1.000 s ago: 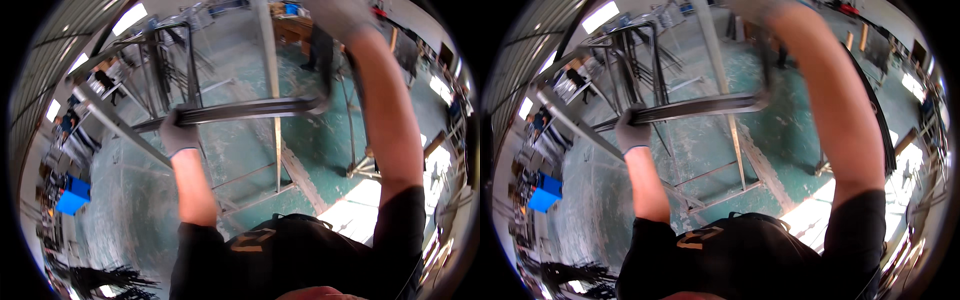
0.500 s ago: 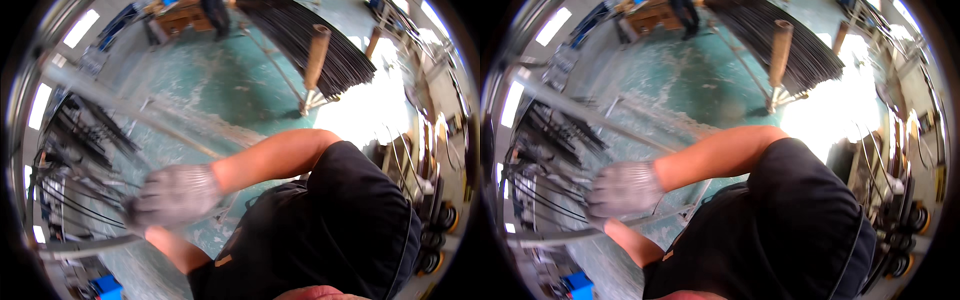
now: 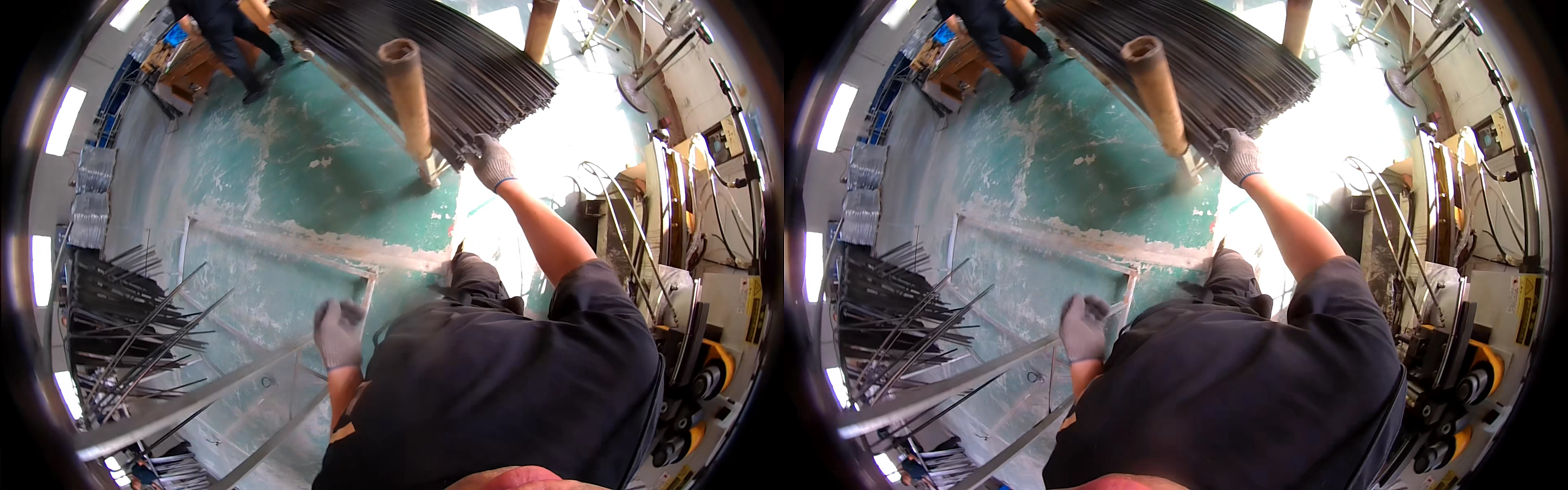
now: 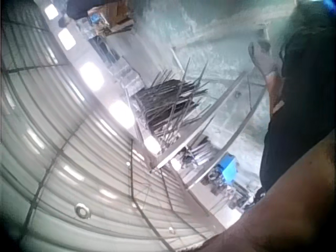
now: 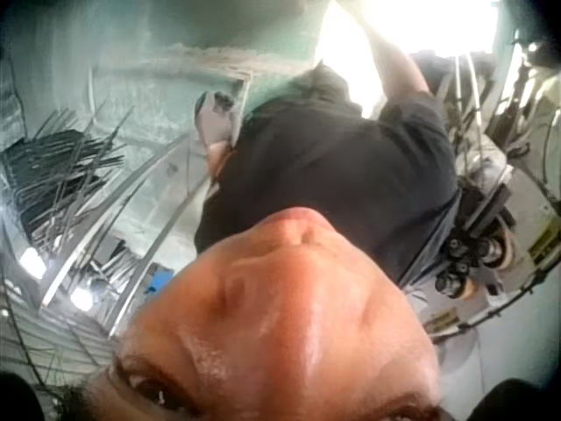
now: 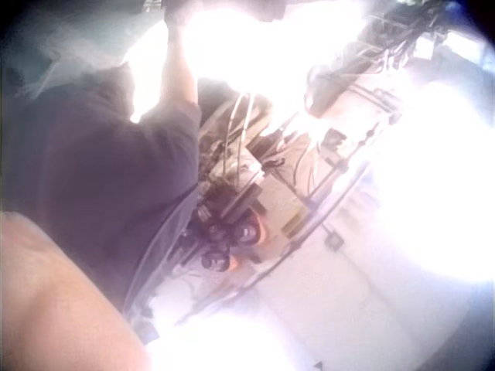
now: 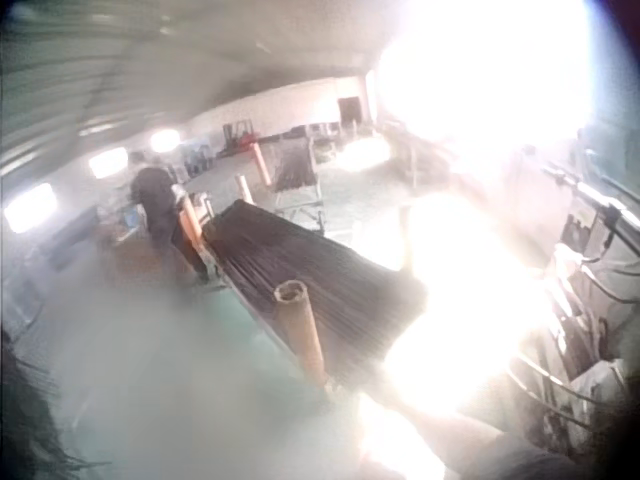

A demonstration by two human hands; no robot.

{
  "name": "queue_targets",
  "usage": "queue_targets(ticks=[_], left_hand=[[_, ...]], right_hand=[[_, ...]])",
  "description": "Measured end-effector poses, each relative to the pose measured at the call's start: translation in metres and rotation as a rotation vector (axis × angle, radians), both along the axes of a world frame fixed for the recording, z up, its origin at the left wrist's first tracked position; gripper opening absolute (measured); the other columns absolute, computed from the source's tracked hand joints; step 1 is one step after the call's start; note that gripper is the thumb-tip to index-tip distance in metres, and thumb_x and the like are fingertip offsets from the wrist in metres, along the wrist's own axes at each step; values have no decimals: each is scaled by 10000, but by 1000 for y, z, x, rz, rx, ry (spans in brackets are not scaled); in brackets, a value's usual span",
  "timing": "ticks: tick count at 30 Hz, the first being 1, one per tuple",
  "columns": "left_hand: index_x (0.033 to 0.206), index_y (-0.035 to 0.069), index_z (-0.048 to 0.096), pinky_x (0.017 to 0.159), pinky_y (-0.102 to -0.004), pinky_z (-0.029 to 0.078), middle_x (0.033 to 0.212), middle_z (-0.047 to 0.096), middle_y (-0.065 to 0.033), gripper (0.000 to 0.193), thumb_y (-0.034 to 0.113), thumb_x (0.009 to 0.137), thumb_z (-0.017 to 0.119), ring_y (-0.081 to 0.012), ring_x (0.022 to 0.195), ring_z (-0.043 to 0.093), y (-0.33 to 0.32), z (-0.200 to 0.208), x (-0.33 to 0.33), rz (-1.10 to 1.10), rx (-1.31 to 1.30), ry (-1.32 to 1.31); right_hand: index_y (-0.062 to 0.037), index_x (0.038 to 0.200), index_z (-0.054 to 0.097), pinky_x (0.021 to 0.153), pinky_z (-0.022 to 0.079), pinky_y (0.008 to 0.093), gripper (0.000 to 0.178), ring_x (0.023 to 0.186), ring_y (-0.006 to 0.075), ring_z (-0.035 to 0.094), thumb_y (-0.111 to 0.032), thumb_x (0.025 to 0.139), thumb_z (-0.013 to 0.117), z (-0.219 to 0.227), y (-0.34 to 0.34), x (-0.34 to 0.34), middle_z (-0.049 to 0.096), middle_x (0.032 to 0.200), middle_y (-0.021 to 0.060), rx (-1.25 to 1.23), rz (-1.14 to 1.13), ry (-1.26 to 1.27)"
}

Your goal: The person repeatedly feeds bundles of long metal rods into a bending machine, operates the machine to bend them, and then removes the bent rods to place them on a nearby rack. The process is repeated continuously throughout the clip.

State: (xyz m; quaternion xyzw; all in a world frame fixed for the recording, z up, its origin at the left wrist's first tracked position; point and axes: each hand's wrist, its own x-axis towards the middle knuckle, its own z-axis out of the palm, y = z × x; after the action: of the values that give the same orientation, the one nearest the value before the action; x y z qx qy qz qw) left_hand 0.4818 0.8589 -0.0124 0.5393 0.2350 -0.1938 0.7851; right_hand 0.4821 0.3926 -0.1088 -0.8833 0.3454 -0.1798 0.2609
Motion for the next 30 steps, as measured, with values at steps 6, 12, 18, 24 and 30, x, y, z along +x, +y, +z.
queue_targets(ticks=[6, 12, 18, 24, 30], left_hand=[[1096, -1, 564, 780, -319, 526, 925, 659, -108, 110, 67, 1010, 571, -171, 805, 640, -198, 118, 107, -361, 242, -538], [1114, -23, 615, 850, -292, 512, 968, 657, -80, 179, 90, 978, 642, -148, 892, 630, -332, 140, 192, -484, 546, -1015], [1075, -18, 664, 897, -316, 515, 1027, 667, -107, 214, 141, 935, 689, -183, 956, 640, -414, 90, 284, -489, 650, -1105], [945, 20, 687, 886, -414, 526, 983, 666, -161, 166, 167, 868, 683, -343, 927, 654, -469, 75, 246, -331, 1127, -1286], [887, 15, 677, 829, -407, 525, 940, 669, -146, 117, 131, 875, 679, -324, 876, 655, -477, 85, 267, -451, 1117, -1148]], right_hand=[[-82, 1337, 577, 946, 519, 495, 600, 1125, 409, 656, -414, 863, 734, -17, -135, -2, 688, 1200, 223, 98, -194, 179], [-85, 1330, 574, 956, 516, 507, 613, 1127, 416, 653, -407, 843, 759, -14, -212, 4, 687, 1190, 228, 71, -281, 214], [-86, 1345, 558, 1023, 488, 487, 685, 1227, 389, 595, -444, 808, 788, -2, -258, 19, 635, 1283, 217, 67, -331, 300], [-90, 1483, 450, 1087, 445, 468, 895, 1320, 370, 521, -494, 780, 827, 7, -317, 43, 561, 1396, 201, 24, -378, 494], [-22, 1512, 369, 1161, 373, 470, 1039, 1359, 385, 456, -495, 732, 867, -22, -356, 81, 473, 1464, 205, -79, -326, 491]])
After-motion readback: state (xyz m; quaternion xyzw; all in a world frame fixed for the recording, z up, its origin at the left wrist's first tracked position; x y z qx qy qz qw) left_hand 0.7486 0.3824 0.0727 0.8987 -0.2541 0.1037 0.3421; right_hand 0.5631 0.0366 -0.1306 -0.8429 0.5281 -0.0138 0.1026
